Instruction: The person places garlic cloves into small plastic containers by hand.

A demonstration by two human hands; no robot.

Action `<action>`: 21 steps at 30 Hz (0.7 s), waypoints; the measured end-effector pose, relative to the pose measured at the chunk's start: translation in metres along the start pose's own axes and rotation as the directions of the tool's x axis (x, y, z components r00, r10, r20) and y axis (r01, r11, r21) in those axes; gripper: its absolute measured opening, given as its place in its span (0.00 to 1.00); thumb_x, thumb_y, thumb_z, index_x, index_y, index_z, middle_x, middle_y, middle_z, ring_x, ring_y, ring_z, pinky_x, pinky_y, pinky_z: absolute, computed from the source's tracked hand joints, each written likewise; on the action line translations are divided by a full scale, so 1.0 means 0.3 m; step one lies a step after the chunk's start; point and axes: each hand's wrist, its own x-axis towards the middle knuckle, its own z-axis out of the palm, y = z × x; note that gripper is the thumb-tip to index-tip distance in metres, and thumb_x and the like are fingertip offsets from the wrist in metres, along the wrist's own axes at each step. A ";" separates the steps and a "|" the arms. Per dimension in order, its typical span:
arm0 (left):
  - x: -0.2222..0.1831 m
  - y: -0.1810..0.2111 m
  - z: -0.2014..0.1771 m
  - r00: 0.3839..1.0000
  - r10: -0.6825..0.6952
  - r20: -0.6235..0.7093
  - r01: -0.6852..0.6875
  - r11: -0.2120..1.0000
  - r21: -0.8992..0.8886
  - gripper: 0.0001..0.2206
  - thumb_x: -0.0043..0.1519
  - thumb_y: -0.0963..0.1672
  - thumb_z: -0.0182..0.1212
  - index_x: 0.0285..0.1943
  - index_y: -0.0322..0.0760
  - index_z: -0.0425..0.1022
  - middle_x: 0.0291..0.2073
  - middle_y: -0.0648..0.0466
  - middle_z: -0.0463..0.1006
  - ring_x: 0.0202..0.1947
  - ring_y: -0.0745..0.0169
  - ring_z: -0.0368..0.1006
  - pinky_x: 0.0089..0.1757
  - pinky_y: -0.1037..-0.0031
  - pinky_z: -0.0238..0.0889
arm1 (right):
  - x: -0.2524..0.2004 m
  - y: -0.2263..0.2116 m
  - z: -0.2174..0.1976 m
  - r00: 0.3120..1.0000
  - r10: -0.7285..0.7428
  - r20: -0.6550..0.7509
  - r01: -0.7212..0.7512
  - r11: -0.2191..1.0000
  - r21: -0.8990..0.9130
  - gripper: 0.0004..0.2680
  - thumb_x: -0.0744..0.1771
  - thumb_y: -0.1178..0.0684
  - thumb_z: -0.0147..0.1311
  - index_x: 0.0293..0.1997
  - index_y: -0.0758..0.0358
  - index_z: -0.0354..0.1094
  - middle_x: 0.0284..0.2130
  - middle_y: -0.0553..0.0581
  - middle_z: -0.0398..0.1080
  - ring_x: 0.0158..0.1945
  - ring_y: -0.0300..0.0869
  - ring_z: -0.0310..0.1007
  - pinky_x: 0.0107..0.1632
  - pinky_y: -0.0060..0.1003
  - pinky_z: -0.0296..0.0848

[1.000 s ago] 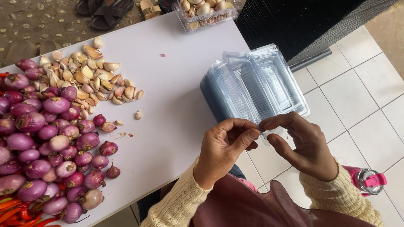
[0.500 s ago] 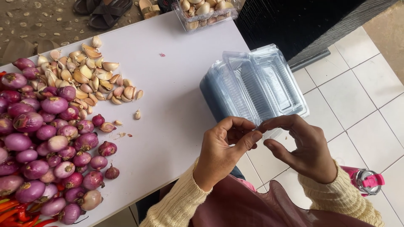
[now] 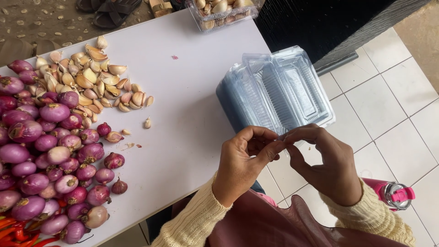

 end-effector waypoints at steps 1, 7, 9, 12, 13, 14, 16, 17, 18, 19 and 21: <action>-0.002 -0.004 0.003 1.000 -0.002 -0.002 0.002 1.000 -0.001 0.09 0.58 0.42 0.70 0.43 0.33 0.77 0.32 0.52 0.83 0.30 0.67 0.80 0.39 0.79 0.78 | -0.003 -0.012 0.004 1.000 0.001 0.003 -0.001 1.000 0.001 0.08 0.65 0.67 0.57 0.44 0.62 0.66 0.38 0.52 0.77 0.39 0.38 0.78 0.40 0.29 0.70; 0.012 -0.055 0.005 0.998 -0.060 0.000 0.059 0.973 -0.224 0.09 0.58 0.40 0.70 0.45 0.29 0.77 0.33 0.47 0.82 0.31 0.63 0.79 0.41 0.76 0.79 | -0.017 -0.012 0.026 0.997 -0.071 0.000 0.070 0.985 -0.159 0.09 0.66 0.68 0.55 0.47 0.64 0.61 0.41 0.56 0.75 0.43 0.43 0.81 0.42 0.32 0.76; 0.015 -0.061 0.003 0.995 -0.098 0.013 0.097 0.957 -0.273 0.09 0.58 0.38 0.69 0.45 0.29 0.77 0.36 0.46 0.83 0.34 0.61 0.80 0.43 0.76 0.80 | -0.016 0.004 0.028 0.997 -0.073 -0.008 0.071 0.989 -0.128 0.09 0.66 0.67 0.56 0.47 0.65 0.60 0.41 0.57 0.76 0.45 0.44 0.81 0.40 0.30 0.77; 0.021 -0.075 -0.008 0.997 -0.073 0.041 0.082 0.952 -0.296 0.10 0.59 0.39 0.69 0.46 0.28 0.77 0.35 0.45 0.83 0.33 0.60 0.81 0.41 0.77 0.78 | -0.015 0.021 0.002 0.997 -0.056 0.046 0.058 0.997 -0.044 0.13 0.63 0.65 0.60 0.49 0.63 0.60 0.43 0.54 0.76 0.46 0.41 0.79 0.41 0.30 0.70; 0.020 -0.077 -0.006 0.996 -0.074 0.042 0.083 0.952 -0.296 0.10 0.59 0.39 0.69 0.46 0.28 0.77 0.35 0.45 0.83 0.33 0.60 0.81 0.41 0.77 0.78 | -0.016 0.022 -0.001 0.997 -0.055 0.047 0.057 0.997 -0.045 0.13 0.63 0.65 0.60 0.49 0.63 0.60 0.43 0.54 0.76 0.46 0.41 0.79 0.41 0.30 0.70; 0.021 -0.078 -0.004 0.996 -0.073 0.041 0.082 0.949 -0.306 0.09 0.59 0.38 0.69 0.46 0.28 0.77 0.36 0.45 0.83 0.33 0.59 0.81 0.41 0.76 0.79 | -0.016 0.024 -0.003 0.997 -0.043 0.056 0.044 0.999 -0.005 0.14 0.63 0.66 0.60 0.49 0.64 0.61 0.43 0.56 0.76 0.46 0.41 0.79 0.44 0.30 0.73; 0.022 -0.078 -0.003 0.996 -0.073 0.041 0.082 0.945 -0.316 0.09 0.59 0.38 0.68 0.46 0.28 0.77 0.36 0.44 0.83 0.33 0.58 0.81 0.41 0.76 0.79 | -0.017 0.024 -0.004 0.997 -0.031 0.066 0.029 0.999 0.033 0.15 0.62 0.67 0.61 0.50 0.65 0.61 0.44 0.57 0.75 0.46 0.41 0.80 0.47 0.30 0.76; 0.023 -0.078 -0.004 0.997 -0.069 0.041 0.078 0.947 -0.310 0.09 0.59 0.38 0.69 0.45 0.28 0.77 0.37 0.45 0.83 0.33 0.59 0.81 0.41 0.76 0.79 | -0.017 0.022 -0.003 0.997 -0.034 0.062 0.035 0.999 -0.004 0.14 0.63 0.66 0.60 0.50 0.64 0.60 0.44 0.56 0.76 0.47 0.41 0.80 0.45 0.30 0.75; 0.023 -0.077 -0.006 0.997 -0.064 0.040 0.073 0.950 -0.304 0.09 0.58 0.39 0.69 0.45 0.28 0.77 0.37 0.45 0.83 0.33 0.60 0.81 0.41 0.77 0.79 | -0.017 0.020 -0.002 0.997 -0.038 0.060 0.041 0.998 -0.041 0.13 0.64 0.65 0.60 0.50 0.64 0.60 0.44 0.55 0.76 0.47 0.41 0.80 0.43 0.30 0.74; 0.022 -0.079 -0.005 0.997 -0.064 0.039 0.073 0.950 -0.304 0.09 0.58 0.39 0.69 0.45 0.28 0.77 0.37 0.45 0.83 0.33 0.60 0.81 0.41 0.77 0.79 | -0.019 0.014 0.007 0.997 -0.038 0.061 0.041 0.998 -0.040 0.13 0.64 0.65 0.60 0.50 0.64 0.60 0.44 0.55 0.76 0.47 0.41 0.80 0.43 0.30 0.74; 0.022 -0.080 -0.003 0.996 -0.079 0.034 0.086 0.944 -0.320 0.09 0.58 0.38 0.69 0.45 0.29 0.77 0.39 0.44 0.84 0.33 0.59 0.81 0.40 0.77 0.78 | -0.021 0.004 0.026 0.998 -0.068 -0.010 0.067 0.991 -0.115 0.10 0.66 0.66 0.57 0.49 0.66 0.59 0.43 0.57 0.76 0.47 0.43 0.81 0.41 0.30 0.78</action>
